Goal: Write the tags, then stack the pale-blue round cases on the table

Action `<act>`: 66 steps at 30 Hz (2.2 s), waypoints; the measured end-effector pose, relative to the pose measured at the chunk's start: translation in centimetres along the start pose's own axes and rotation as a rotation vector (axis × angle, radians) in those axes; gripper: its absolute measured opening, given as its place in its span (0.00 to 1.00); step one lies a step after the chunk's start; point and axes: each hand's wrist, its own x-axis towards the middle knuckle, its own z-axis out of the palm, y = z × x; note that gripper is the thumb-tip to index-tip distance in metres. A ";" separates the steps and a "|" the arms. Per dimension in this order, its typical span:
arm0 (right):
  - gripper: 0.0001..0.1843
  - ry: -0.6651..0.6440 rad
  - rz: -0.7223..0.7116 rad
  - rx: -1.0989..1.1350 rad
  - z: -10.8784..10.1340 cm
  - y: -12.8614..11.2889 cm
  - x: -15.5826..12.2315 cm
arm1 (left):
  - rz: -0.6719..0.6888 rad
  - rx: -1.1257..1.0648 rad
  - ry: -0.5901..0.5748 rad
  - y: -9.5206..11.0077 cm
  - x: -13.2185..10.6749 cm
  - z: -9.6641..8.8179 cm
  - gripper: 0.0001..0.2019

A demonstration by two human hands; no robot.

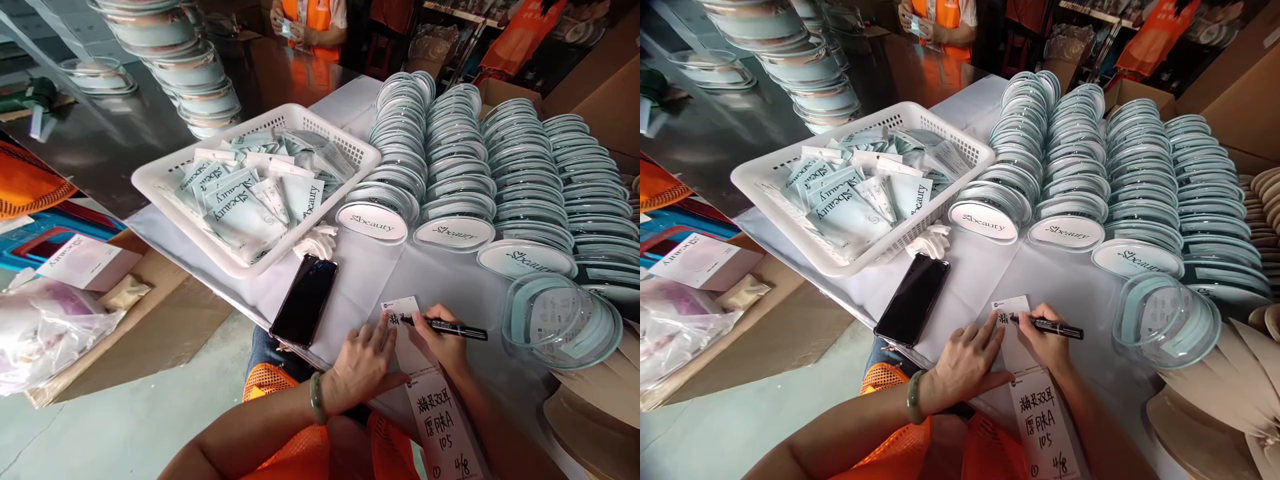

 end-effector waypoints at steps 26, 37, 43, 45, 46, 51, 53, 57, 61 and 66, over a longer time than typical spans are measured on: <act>0.22 0.074 0.191 -0.015 -1.0 0.0 0.5 | -0.025 -0.020 -0.052 0.1 0.1 -0.2 0.41; 0.23 0.008 0.093 -0.048 -1.0 0.1 0.3 | -0.019 -0.020 -0.017 0.1 0.1 0.1 0.41; 0.22 0.112 0.170 -0.056 -0.8 0.5 0.0 | -0.016 -0.019 -0.019 0.1 0.0 0.1 0.41; 0.22 0.117 0.188 -0.073 -0.7 0.5 0.0 | -0.022 -0.018 -0.021 0.1 0.0 0.1 0.41; 0.22 0.112 0.184 -0.074 -0.7 0.5 0.0 | -0.025 -0.018 -0.022 0.1 0.0 0.1 0.41; 0.23 0.073 0.172 -0.059 -0.8 0.3 0.1 | -0.029 -0.034 -0.028 0.2 0.0 0.0 0.41; 0.23 0.083 0.186 -0.056 -0.8 0.2 0.1 | -0.029 -0.039 -0.034 0.2 0.1 -0.1 0.41; 0.22 0.167 0.235 -0.059 -0.9 -0.1 0.2 | -0.028 -0.043 -0.037 0.2 0.1 -0.2 0.41; 0.22 0.142 0.314 -0.052 -0.9 -0.5 0.5 | -0.029 -0.038 -0.030 0.1 0.1 -0.2 0.41; 0.22 0.168 0.368 -0.063 -1.0 -0.2 0.7 | -0.020 -0.033 -0.014 0.1 0.0 0.1 0.41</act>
